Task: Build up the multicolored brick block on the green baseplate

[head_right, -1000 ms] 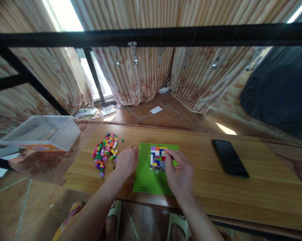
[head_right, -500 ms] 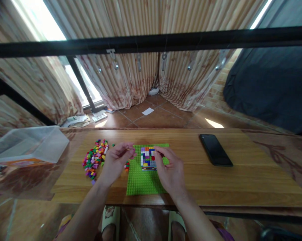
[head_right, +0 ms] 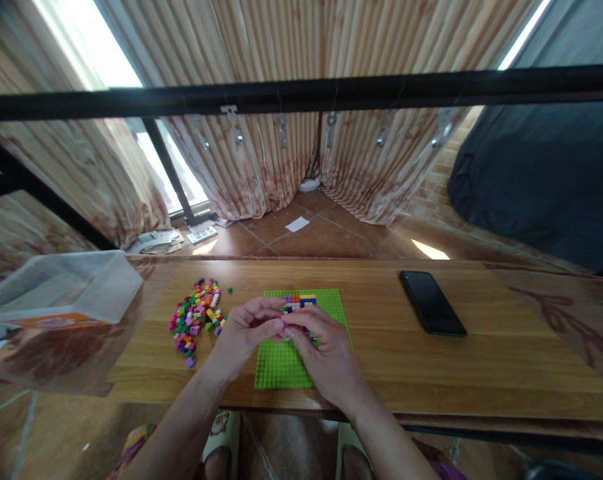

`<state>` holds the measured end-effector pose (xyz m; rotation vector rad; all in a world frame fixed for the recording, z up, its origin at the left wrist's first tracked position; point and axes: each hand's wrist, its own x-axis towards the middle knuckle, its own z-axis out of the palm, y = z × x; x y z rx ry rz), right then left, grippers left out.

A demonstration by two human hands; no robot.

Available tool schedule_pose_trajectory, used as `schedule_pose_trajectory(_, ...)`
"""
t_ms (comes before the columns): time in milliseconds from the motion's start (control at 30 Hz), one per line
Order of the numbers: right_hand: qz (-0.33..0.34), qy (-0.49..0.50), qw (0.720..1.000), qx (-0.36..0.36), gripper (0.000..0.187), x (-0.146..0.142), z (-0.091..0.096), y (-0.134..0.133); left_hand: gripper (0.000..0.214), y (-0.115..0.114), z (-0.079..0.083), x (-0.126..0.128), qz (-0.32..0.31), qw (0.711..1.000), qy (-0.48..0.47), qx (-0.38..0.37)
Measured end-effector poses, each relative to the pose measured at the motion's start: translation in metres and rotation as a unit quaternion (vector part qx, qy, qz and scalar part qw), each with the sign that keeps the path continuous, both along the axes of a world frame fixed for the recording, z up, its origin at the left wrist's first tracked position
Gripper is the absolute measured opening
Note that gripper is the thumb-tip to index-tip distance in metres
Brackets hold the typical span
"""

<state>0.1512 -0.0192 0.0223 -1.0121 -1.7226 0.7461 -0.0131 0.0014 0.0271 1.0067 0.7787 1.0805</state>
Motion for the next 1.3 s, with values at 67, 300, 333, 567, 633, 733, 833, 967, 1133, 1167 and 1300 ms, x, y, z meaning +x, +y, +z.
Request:
schedule_pose_trajectory(67, -0.016, -0.007, 1.000, 0.006, 0.010, 0.000, 0.001, 0.000, 0.037, -0.001, 0.001, 0.001, -0.002, 1.000, -0.001, -0.005)
schedule_pose_trajectory(300, -0.072, -0.039, 0.997, 0.011, 0.012, 0.004, -0.002, 0.005, 0.032, 0.000, 0.001, 0.002, 0.046, 0.998, 0.032, -0.008)
schedule_pose_trajectory(333, -0.087, -0.042, 0.995, 0.011, 0.012, 0.007, -0.003, 0.006, 0.029, 0.001, -0.001, 0.001, 0.074, 0.996, 0.046, -0.010)
schedule_pose_trajectory(567, -0.139, -0.123, 0.981, 0.054, 0.015, 0.009, -0.018, 0.016, 0.014, 0.011, -0.023, -0.004, 0.155, 0.972, 0.174, -0.036)
schedule_pose_trajectory(633, -0.141, -0.138, 0.978, 0.072, 0.015, 0.005, -0.021, 0.017, 0.013, 0.011, -0.025, -0.002, 0.141, 0.973, 0.182, -0.026)
schedule_pose_trajectory(733, -0.144, -0.148, 0.975, 0.086, 0.015, 0.000, -0.023, 0.019, 0.012, 0.008, -0.024, 0.001, 0.126, 0.975, 0.180, -0.007)
schedule_pose_trajectory(833, -0.140, -0.153, 0.974, 0.090, 0.015, -0.001, -0.025, 0.021, 0.012, 0.007, -0.023, 0.003, 0.110, 0.978, 0.179, 0.015)
schedule_pose_trajectory(967, -0.148, -0.149, 0.974, 0.089, 0.012, -0.002, -0.027, 0.024, 0.014, 0.006, -0.023, 0.004, 0.095, 0.979, 0.180, 0.033)
schedule_pose_trajectory(1133, -0.174, -0.141, 0.972, 0.077, 0.009, -0.003, -0.025, 0.024, 0.016, 0.005, -0.023, 0.004, 0.091, 0.979, 0.177, 0.040)
schedule_pose_trajectory(1167, -0.173, -0.144, 0.971, 0.076, 0.010, -0.003, -0.024, 0.023, 0.016, 0.004, -0.023, 0.004, 0.090, 0.979, 0.176, 0.041)
schedule_pose_trajectory(1300, -0.163, -0.160, 0.970, 0.078, 0.013, -0.002, -0.024, 0.021, 0.019, 0.004, -0.023, 0.004, 0.085, 0.977, 0.191, 0.043)
